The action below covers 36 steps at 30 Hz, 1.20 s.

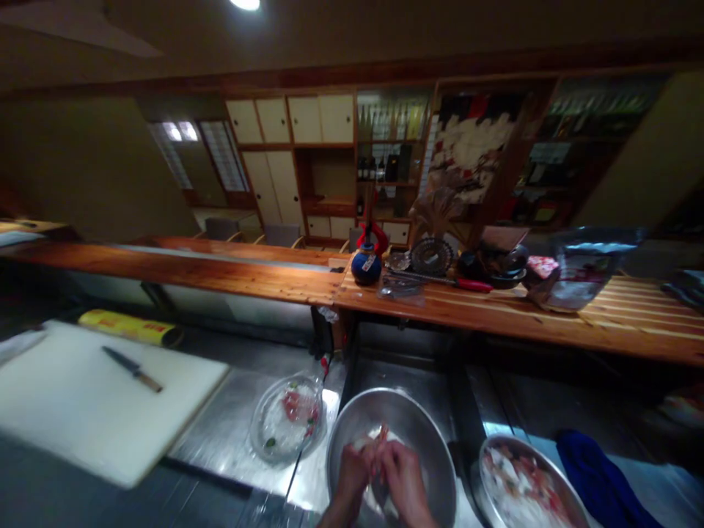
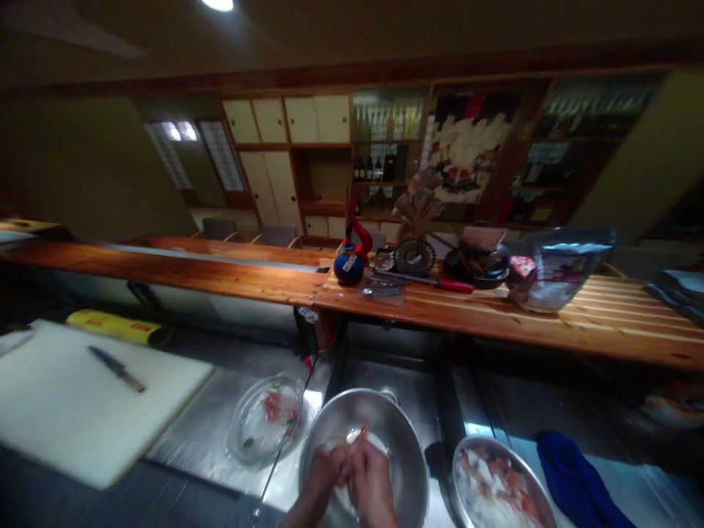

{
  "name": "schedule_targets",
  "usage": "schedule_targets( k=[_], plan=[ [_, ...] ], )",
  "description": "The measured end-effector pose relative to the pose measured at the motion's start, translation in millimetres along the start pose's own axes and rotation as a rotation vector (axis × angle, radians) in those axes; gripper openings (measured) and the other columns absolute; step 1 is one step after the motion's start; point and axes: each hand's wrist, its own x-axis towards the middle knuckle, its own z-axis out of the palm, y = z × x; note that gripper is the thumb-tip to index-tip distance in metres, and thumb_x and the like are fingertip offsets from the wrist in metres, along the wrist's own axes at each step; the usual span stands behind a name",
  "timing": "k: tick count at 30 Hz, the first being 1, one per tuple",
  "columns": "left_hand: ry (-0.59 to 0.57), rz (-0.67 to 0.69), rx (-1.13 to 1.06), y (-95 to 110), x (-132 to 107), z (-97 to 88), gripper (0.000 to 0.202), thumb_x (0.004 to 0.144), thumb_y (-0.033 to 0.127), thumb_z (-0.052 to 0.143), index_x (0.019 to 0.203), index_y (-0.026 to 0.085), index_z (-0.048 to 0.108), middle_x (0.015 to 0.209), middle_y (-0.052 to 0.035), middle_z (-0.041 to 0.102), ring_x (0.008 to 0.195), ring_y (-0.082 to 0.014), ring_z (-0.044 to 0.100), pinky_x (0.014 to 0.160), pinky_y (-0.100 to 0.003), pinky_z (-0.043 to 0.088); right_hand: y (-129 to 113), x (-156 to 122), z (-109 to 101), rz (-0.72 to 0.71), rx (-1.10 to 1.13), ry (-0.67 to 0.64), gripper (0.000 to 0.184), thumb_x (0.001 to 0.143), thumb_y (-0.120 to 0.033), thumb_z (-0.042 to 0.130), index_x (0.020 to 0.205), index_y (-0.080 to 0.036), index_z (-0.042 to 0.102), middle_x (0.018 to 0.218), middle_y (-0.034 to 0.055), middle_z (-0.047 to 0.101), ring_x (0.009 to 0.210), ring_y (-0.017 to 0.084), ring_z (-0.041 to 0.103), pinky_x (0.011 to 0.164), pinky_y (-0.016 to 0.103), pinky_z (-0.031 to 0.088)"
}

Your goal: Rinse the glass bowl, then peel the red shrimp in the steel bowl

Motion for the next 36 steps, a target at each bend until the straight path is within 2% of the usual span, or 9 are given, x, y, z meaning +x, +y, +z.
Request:
schedule_targets(
  k=[5, 8, 12, 15, 18, 21, 24, 31, 36],
  plan=[
    [-0.084, -0.058, -0.178, -11, -3, -9.2, 0.029, 0.067, 0.035, 0.073, 0.056, 0.013, 0.058, 0.047, -0.0003, 0.053, 0.041, -0.0080, 0.042, 0.043, -0.023, 0.025, 19, -4, 2, 0.366, 0.519, -0.073, 0.043, 0.074, -0.057, 0.070, 0.061, -0.017, 0.059, 0.050, -0.0009, 0.056, 0.041, 0.009, 0.046, 0.043, 0.021, 0.039],
    [-0.136, -0.098, -0.289, -7, -4, -15.0, 0.032, 0.059, 0.039, 0.078, 0.070, 0.011, 0.065, 0.051, -0.0020, 0.057, 0.043, -0.0095, 0.047, 0.045, -0.022, 0.028, 25, -3, 0, 0.646, 0.795, -0.138, 0.031, 0.070, -0.039, 0.081, 0.068, -0.015, 0.061, 0.056, -0.0023, 0.058, 0.040, 0.004, 0.044, 0.039, 0.014, 0.038],
    [-0.160, -0.137, -0.391, -4, -6, -23.2, 0.038, 0.054, 0.035, 0.081, 0.078, 0.009, 0.068, 0.057, -0.0045, 0.061, 0.046, -0.0088, 0.049, 0.046, -0.020, 0.031, 26, -1, -1, 0.803, 1.053, -0.196, 0.011, 0.076, -0.011, 0.074, 0.081, -0.011, 0.064, 0.065, 0.0015, 0.065, 0.046, 0.003, 0.052, 0.045, 0.010, 0.046],
    [-0.188, -0.180, -0.432, -7, -4, -29.0, 0.038, 0.054, 0.032, 0.083, 0.078, 0.006, 0.069, 0.061, -0.0081, 0.063, 0.047, -0.0082, 0.051, 0.046, -0.019, 0.032, 21, 1, -1, 0.818, 1.104, -0.250, 0.009, 0.078, -0.003, 0.067, 0.083, -0.009, 0.063, 0.068, 0.0023, 0.066, 0.048, 0.002, 0.055, 0.048, 0.007, 0.046],
    [-0.161, -0.193, -0.459, -12, -3, -31.6, 0.038, 0.054, 0.030, 0.085, 0.078, 0.006, 0.068, 0.062, -0.0080, 0.064, 0.047, -0.0076, 0.051, 0.046, -0.018, 0.034, 12, 3, -4, 0.791, 1.031, -0.254, 0.011, 0.079, -0.015, 0.070, 0.087, -0.010, 0.064, 0.067, 0.0028, 0.066, 0.049, 0.006, 0.057, 0.047, 0.012, 0.049],
    [-0.128, -0.189, -0.485, -15, -3, -31.6, 0.033, 0.056, 0.030, 0.084, 0.074, 0.008, 0.065, 0.058, -0.0045, 0.062, 0.045, -0.0063, 0.048, 0.045, -0.017, 0.033, 0, 6, -8, 0.621, 0.754, -0.267, 0.026, 0.074, -0.031, 0.077, 0.087, -0.012, 0.065, 0.073, 0.0041, 0.069, 0.056, 0.011, 0.062, 0.049, 0.020, 0.053],
    [-0.156, -0.181, -0.515, -14, -6, -31.4, 0.033, 0.053, 0.027, 0.084, 0.073, 0.009, 0.065, 0.057, -0.0010, 0.058, 0.046, -0.0054, 0.047, 0.047, -0.017, 0.034, -7, 10, -10, 0.438, 0.517, -0.215, 0.027, 0.064, -0.031, 0.081, 0.070, -0.014, 0.062, 0.060, -0.0005, 0.065, 0.051, 0.010, 0.058, 0.048, 0.019, 0.049],
    [-0.224, -0.117, -0.518, -5, -12, -30.4, 0.028, 0.057, 0.028, 0.083, 0.069, 0.009, 0.066, 0.061, -0.0037, 0.061, 0.051, -0.0070, 0.050, 0.048, -0.018, 0.032, -7, 8, -13, 0.623, 0.727, -0.314, 0.033, 0.058, -0.034, 0.086, 0.069, -0.012, 0.065, 0.065, 0.0036, 0.067, 0.050, 0.008, 0.057, 0.051, 0.018, 0.050],
    [-0.227, -0.090, -0.507, 0, -12, -26.2, 0.026, 0.057, 0.025, 0.082, 0.066, 0.009, 0.063, 0.057, -0.0031, 0.060, 0.049, -0.0075, 0.049, 0.048, -0.019, 0.030, -9, 7, -12, 0.639, 0.837, -0.373, 0.037, 0.058, -0.037, 0.087, 0.076, -0.012, 0.066, 0.068, 0.0039, 0.067, 0.057, 0.009, 0.060, 0.051, 0.015, 0.046]
  ],
)
